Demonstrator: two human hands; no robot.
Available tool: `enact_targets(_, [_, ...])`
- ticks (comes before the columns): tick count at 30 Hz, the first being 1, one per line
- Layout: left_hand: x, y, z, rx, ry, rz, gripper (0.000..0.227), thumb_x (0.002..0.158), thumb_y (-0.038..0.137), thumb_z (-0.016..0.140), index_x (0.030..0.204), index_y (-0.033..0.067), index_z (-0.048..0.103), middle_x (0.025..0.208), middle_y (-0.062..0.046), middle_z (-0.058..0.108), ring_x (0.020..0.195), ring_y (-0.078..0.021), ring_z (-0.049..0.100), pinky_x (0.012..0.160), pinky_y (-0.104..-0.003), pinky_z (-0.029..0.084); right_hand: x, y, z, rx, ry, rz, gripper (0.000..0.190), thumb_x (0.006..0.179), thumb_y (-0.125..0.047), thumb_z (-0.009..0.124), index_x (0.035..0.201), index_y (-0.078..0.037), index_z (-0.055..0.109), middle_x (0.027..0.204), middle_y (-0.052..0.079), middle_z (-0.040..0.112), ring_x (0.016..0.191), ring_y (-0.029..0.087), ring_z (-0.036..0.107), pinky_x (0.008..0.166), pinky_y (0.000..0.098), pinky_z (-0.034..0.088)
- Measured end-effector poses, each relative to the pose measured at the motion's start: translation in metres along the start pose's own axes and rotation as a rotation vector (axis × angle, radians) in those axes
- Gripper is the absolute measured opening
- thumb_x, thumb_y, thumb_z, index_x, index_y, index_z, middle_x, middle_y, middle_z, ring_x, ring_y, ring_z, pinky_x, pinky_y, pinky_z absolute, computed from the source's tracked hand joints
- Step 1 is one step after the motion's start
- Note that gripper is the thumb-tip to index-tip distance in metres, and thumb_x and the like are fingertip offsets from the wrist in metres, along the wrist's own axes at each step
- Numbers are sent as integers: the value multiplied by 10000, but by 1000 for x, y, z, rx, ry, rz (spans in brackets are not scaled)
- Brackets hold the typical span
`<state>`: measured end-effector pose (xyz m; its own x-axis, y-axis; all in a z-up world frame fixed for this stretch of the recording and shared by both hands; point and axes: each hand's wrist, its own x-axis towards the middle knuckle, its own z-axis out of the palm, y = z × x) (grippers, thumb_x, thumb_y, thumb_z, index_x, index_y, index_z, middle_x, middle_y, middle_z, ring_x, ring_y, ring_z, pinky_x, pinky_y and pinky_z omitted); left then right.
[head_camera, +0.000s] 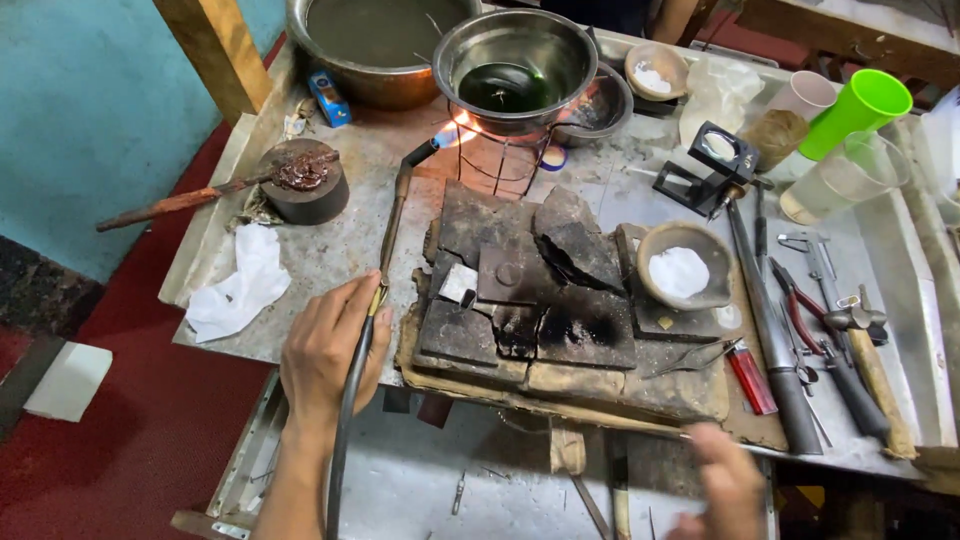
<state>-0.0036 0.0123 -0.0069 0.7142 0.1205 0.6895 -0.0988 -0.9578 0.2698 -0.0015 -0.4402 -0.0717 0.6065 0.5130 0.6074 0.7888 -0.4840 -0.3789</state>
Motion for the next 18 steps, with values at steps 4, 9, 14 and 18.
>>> enact_targets(4, [0, 0, 1, 0, 5, -2, 381, 985, 206, 657, 1325, 39, 693, 1207, -142, 742, 964, -298, 724, 766, -428, 598, 33, -35, -30, -259, 568, 209, 364, 1144, -132, 415, 1443, 76, 417, 1402, 376, 520, 1368, 476, 532, 1242, 530, 398])
enact_targets(9, [1, 3, -2, -4, 0, 0, 382, 999, 212, 632, 1331, 32, 687, 1205, -137, 735, 963, -301, 715, 764, -431, 588, 45, -12, -55, -361, 642, 245, 319, 1185, 16, 432, 1424, 226, 413, 1370, 475, 494, 1321, 585, 544, 1190, 585, 399])
enact_targets(14, [-3, -3, 5, -5, -3, -9, 389, 981, 222, 655, 1319, 33, 684, 1175, -159, 747, 944, -297, 735, 745, -424, 621, 46, 24, -50, -394, 695, 260, 306, 1139, 272, 403, 1406, 377, 510, 1299, 492, 630, 1197, 531, 639, 1014, 474, 474])
enact_targets(18, [1, 2, -2, -20, -2, -25, 394, 970, 199, 647, 1326, 33, 685, 1201, -144, 738, 963, -311, 722, 758, -448, 600, 50, 24, -36, -412, 732, 320, 334, 1122, 124, 491, 1412, 242, 607, 1303, 404, 671, 1238, 540, 646, 1095, 546, 515])
